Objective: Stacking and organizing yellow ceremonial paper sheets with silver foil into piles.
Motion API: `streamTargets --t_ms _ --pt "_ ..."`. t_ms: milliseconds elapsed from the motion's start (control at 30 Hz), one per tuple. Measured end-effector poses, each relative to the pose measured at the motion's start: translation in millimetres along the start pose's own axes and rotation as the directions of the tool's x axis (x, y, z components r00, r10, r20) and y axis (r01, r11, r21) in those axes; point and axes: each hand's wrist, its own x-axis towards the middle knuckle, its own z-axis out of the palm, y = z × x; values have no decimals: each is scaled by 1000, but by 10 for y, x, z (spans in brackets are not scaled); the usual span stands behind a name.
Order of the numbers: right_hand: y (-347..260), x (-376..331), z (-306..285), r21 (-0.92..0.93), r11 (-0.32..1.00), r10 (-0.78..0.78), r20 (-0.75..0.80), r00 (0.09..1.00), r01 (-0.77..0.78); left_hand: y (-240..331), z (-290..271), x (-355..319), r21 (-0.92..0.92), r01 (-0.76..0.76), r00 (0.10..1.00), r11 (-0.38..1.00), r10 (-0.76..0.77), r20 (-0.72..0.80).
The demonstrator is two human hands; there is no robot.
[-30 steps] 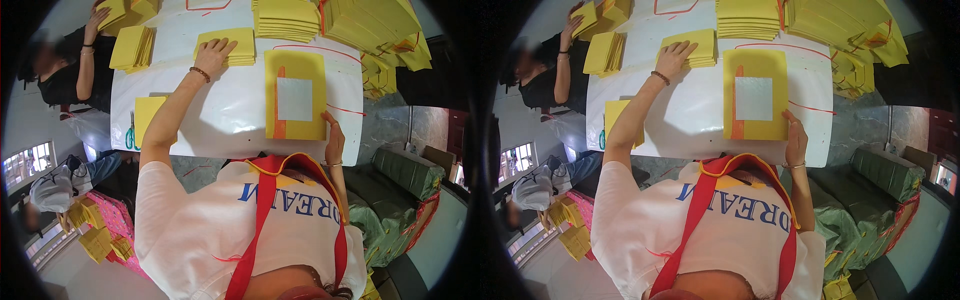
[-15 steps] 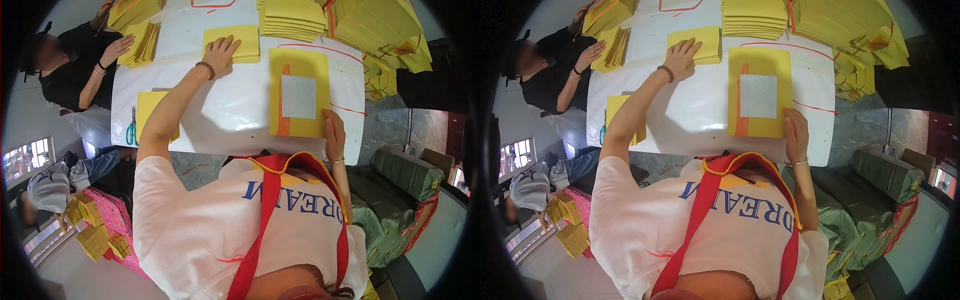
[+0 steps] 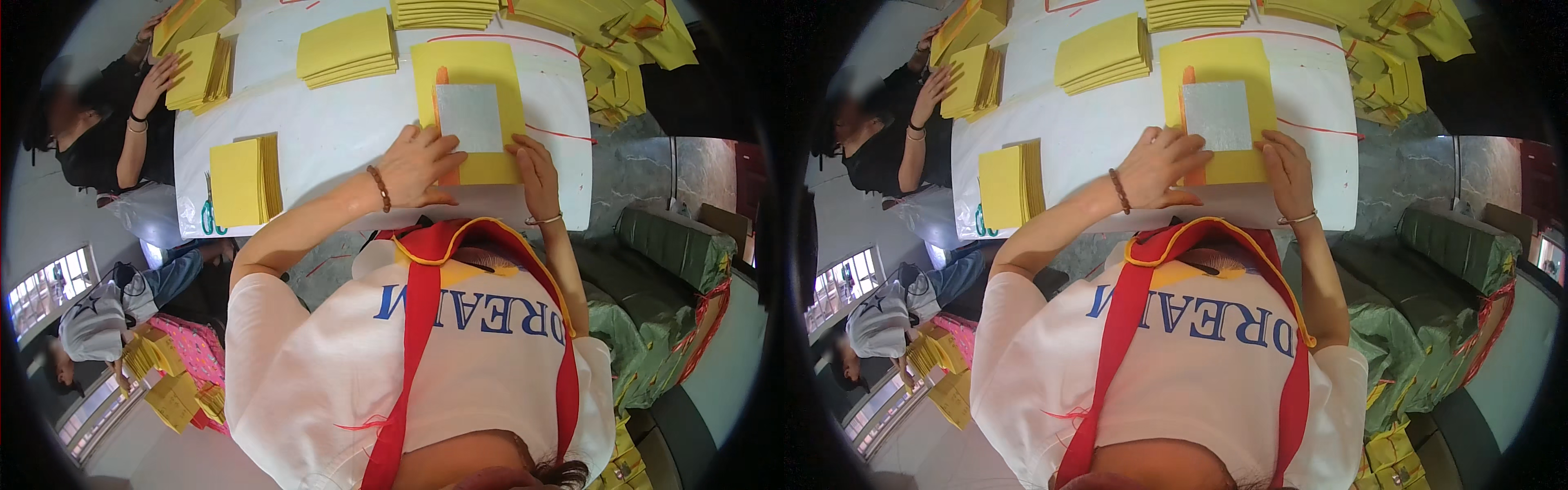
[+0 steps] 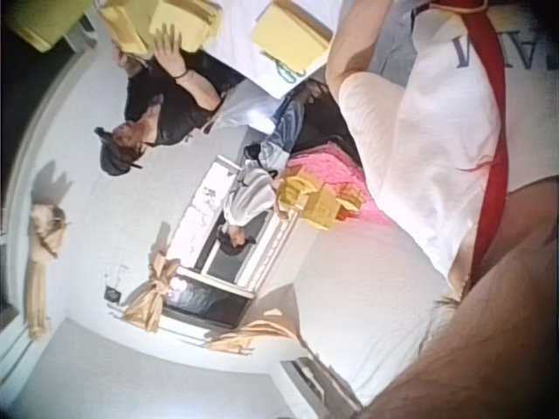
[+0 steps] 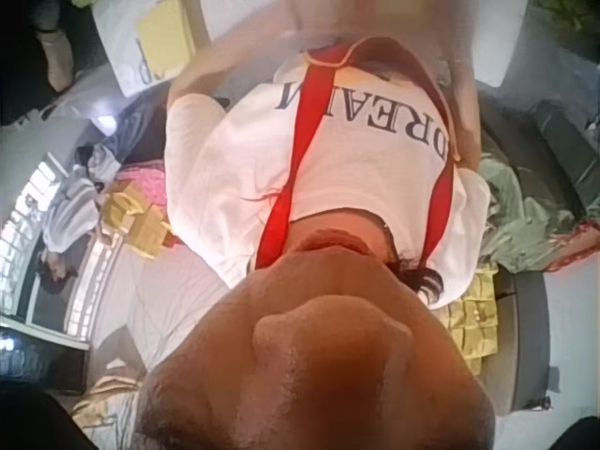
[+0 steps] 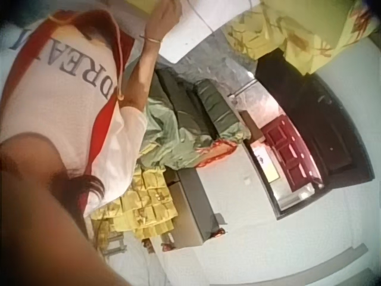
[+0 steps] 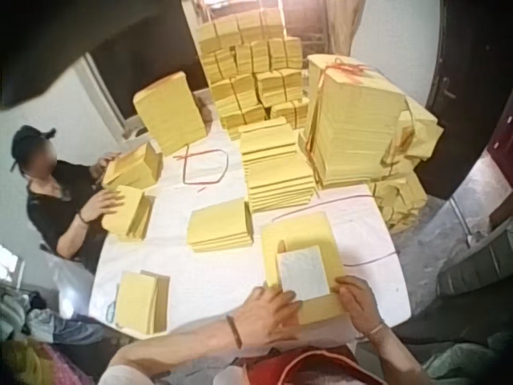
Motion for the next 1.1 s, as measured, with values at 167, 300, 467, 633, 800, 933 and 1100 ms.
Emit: streamTargets --t_ms 167,300,467,633,800,933,1100 --pt "68 -5 -32 24 1000 16 38 999 -17 -100 55 43 -54 -52 999 997 53 11" --pt "186 8 -77 276 960 36 57 998 -50 -279 -3 166 -470 155 983 869 -86 165" --pt "229 6 -78 326 945 -4 90 996 -25 -498 12 230 -661 329 934 675 -131 332" --pt "225 1 -33 193 981 17 57 998 -27 -570 -24 318 -665 416 884 620 -104 456" --pt "252 3 -19 195 980 38 61 997 -49 -564 -89 365 -610 472 836 636 -105 538" --pt "230 -17 -52 191 981 21 95 995 -38 -552 -93 370 -595 495 820 633 -114 561" --pt "256 0 -94 303 952 5 137 991 -46 -572 -10 349 -678 408 888 611 -93 450"
